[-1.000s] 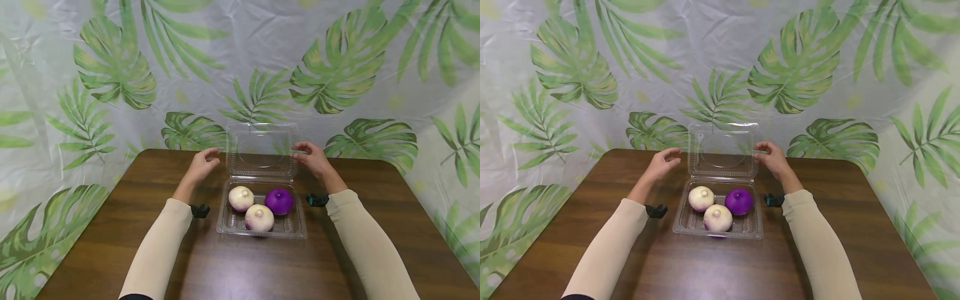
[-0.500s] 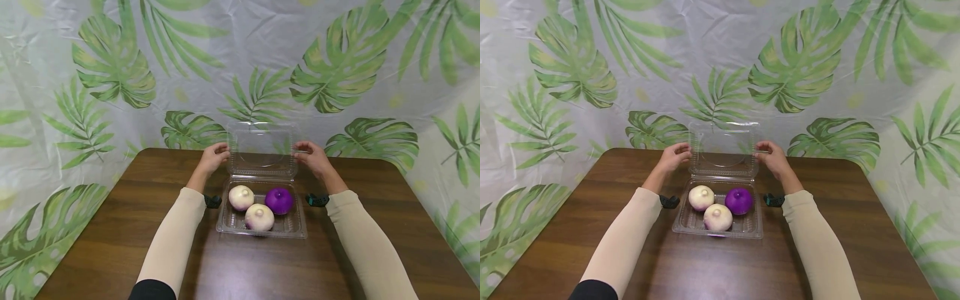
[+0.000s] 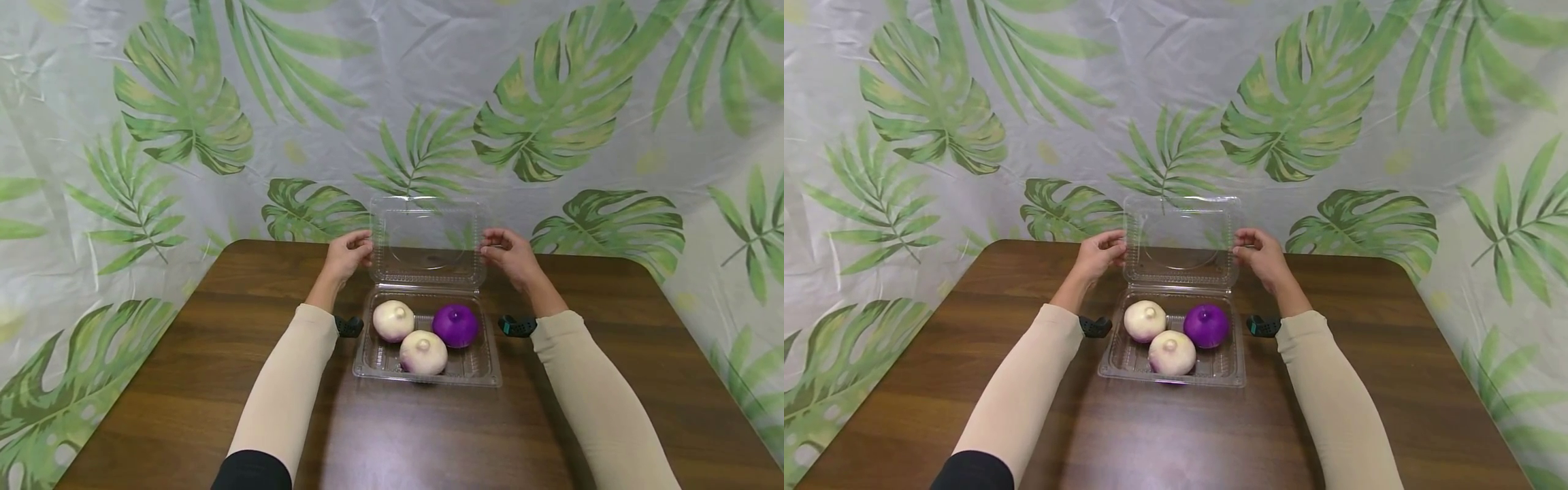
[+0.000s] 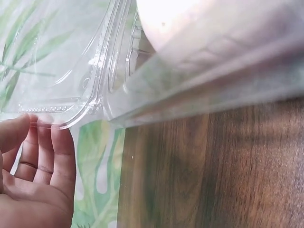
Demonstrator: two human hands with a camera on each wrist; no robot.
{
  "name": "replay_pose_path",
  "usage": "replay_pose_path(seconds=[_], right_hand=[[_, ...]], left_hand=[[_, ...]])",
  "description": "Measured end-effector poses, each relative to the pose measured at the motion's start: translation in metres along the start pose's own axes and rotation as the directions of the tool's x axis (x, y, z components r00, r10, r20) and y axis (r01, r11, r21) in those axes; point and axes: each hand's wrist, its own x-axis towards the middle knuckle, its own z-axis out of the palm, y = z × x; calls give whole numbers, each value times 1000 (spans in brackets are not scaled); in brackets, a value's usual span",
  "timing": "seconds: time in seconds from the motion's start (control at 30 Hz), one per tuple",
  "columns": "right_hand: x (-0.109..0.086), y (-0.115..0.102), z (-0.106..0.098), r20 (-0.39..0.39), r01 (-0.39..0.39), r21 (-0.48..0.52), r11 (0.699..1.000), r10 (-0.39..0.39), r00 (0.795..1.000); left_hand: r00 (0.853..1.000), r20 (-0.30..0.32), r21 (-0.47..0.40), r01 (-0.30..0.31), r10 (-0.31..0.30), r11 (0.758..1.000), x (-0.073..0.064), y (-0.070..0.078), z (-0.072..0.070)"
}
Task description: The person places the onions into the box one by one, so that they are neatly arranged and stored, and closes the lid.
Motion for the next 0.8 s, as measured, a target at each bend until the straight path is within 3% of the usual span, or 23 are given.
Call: replay_pose_path(seconds=[0.33,0.47,0.8], right_hand=[[0,-1,-4,-48,-16,2,1000,16,999],[0,-4,-5,-48,-17,24,1000,18,999],[-4,-11,-7,-33,-10,-58,998,8,999]], left_hand=[[1000,-10,58,8,-8,998,0,7,5],[999,4,84,-36,35,996,-1,11,7],[993,3,142,-119,120,983,2,15,12]])
